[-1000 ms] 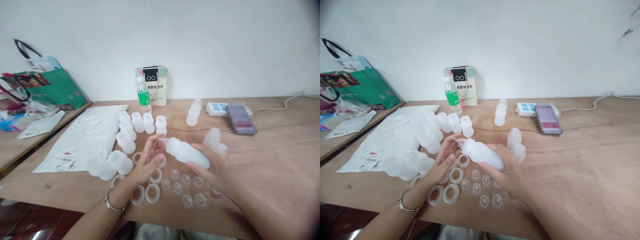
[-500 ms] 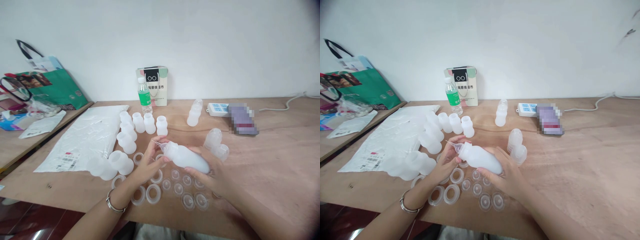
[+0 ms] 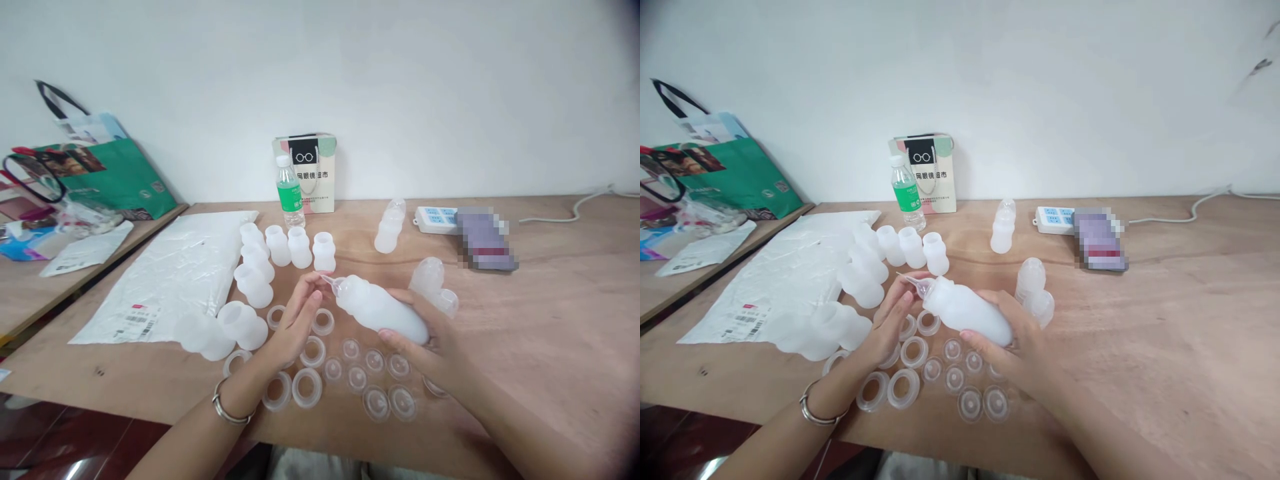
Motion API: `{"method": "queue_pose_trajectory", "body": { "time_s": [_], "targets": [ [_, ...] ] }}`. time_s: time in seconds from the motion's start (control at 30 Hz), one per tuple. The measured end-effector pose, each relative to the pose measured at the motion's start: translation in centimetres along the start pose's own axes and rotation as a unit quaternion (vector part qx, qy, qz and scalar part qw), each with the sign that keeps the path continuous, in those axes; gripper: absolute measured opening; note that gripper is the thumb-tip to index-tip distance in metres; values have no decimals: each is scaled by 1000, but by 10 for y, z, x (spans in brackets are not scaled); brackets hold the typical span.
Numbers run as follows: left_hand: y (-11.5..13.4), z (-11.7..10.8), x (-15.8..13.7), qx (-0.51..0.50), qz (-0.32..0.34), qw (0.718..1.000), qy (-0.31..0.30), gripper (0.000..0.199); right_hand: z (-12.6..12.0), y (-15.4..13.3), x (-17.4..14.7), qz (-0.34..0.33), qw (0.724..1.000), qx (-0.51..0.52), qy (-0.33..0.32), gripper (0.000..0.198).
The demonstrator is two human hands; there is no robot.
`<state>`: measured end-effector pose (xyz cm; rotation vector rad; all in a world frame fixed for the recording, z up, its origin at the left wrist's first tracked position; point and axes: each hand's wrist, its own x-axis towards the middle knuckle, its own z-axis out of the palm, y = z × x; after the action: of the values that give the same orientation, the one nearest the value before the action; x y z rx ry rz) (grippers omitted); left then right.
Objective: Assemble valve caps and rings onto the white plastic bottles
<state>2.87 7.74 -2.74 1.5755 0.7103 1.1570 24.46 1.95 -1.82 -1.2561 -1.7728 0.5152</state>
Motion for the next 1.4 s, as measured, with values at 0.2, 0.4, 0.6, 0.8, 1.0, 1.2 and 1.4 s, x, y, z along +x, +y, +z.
{"method": "queue_pose_trajectory", "body": {
  "time_s": [0.2,0.4,0.6,0.8,1.0,1.2,1.4],
  "targets": [
    [-2,-5,-3,0,36,997,-63,61,3,1,2,-21,999,-16,-45,38],
    [1,-3,-1,20,29,998,-60,57,3,-1,2,-28,997,-15,-76,39],
    [2,-5,0,29,27,998,-54,52,4,-2,2,-12,997,-3,-77,37],
    [-4,-4,2,38,29,999,-17,43,1,-3,2,59,995,64,-53,31],
    [-6,-2,8,73,9,996,49,21,-6,7,2,138,961,238,35,33],
    [-1,-1,5,104,-8,994,44,25,-6,8,5,141,956,250,62,31],
    [6,0,5,250,-16,968,-11,21,-4,14,2,138,958,236,89,30]
  ]
}}
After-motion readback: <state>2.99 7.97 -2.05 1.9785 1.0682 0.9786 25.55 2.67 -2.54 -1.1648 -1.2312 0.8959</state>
